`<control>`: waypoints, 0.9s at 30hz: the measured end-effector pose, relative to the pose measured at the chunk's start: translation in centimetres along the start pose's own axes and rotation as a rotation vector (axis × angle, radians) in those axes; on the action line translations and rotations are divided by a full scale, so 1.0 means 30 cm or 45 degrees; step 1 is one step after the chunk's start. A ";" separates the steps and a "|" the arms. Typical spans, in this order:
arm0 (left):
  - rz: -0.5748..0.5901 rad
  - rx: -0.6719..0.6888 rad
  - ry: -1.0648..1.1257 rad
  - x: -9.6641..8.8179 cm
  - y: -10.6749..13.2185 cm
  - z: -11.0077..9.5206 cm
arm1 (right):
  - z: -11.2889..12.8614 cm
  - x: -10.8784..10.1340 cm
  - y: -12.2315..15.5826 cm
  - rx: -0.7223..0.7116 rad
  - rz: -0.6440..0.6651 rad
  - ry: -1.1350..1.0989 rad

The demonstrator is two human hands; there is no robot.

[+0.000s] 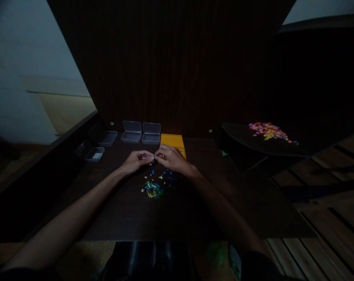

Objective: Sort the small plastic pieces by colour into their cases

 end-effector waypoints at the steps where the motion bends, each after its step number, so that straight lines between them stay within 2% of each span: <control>1: -0.002 0.002 -0.008 -0.001 -0.001 0.001 | -0.004 0.003 -0.001 0.009 0.017 0.007; 4: -0.039 0.036 -0.097 -0.015 -0.004 -0.003 | -0.041 0.011 -0.001 0.078 0.078 0.043; 9: -0.210 0.190 -0.458 -0.071 -0.002 -0.040 | -0.157 0.037 0.010 0.232 0.141 0.171; 12: -0.215 0.225 -0.610 -0.075 -0.001 -0.048 | -0.203 0.076 0.010 0.270 0.198 0.244; 21: -0.142 0.221 -0.710 -0.057 0.000 -0.054 | -0.229 0.163 -0.019 0.303 0.354 0.387; 24: -0.140 0.218 -0.706 -0.056 -0.001 -0.052 | -0.234 0.158 -0.015 0.304 0.367 0.380; 27: -0.146 0.206 -0.686 -0.061 -0.003 -0.044 | -0.226 0.124 -0.002 0.298 0.342 0.351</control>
Point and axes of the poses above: each hand's wrist, its own y-axis away from the middle knuckle, its own x-axis out of the palm, z = x × y, the point moved 10 cm from there along -y, towards the middle knuckle, and after that the axes turned 13 degrees about y, right-handed, at the moved point
